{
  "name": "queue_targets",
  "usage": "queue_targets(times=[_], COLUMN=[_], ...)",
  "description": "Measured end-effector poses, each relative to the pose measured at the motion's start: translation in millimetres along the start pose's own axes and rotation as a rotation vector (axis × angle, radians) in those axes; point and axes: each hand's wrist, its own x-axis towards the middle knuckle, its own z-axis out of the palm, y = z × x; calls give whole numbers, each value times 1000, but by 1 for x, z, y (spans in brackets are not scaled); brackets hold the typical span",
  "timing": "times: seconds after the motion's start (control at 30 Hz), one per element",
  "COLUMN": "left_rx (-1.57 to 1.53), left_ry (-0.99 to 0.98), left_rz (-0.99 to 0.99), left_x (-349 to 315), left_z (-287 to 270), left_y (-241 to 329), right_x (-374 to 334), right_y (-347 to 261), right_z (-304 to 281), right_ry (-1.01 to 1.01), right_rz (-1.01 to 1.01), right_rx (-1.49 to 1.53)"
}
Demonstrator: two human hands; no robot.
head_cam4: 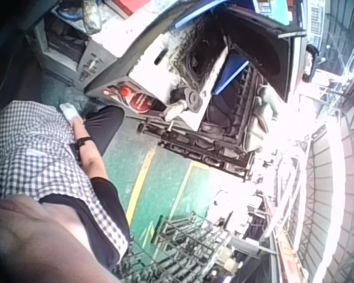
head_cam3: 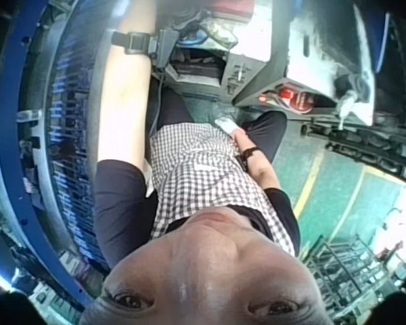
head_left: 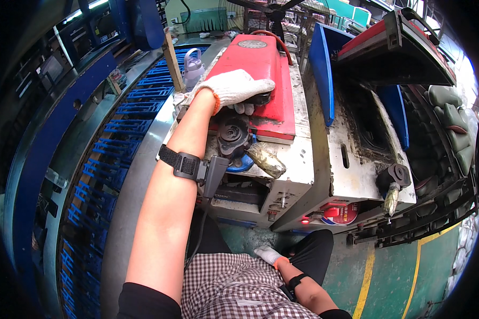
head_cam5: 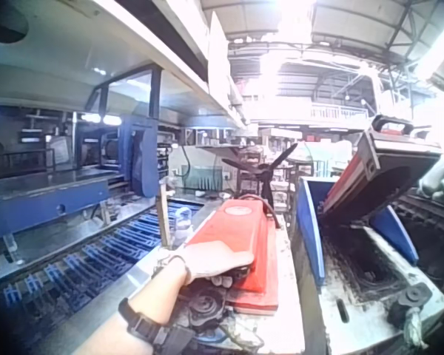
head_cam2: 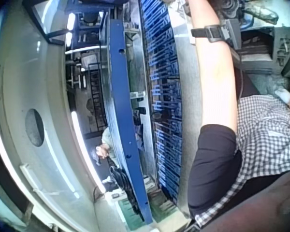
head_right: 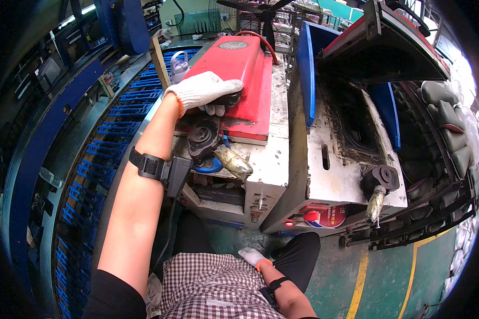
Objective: Attaching shoe soles using a heat-press machine.
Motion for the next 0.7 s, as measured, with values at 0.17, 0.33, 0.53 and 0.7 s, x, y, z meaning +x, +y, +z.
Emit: queue_targets(times=[0.17, 0.33, 0.53, 0.7], left_rx=[-6, -2, -3, -12], left_ry=[1, 7, -1, 4], left_rz=[20, 17, 25, 24], left_x=[-1, -2, 3, -2], left_z=[0, 0, 1, -1], left_y=[1, -1, 0, 0], right_x=[3, 2, 5, 7], right_y=[4, 2, 7, 6], right_z=[1, 1, 1, 3], right_ry=[6, 0, 20, 18], right_rz=[1, -23, -4, -11], right_rx=[16, 4, -27, -30])
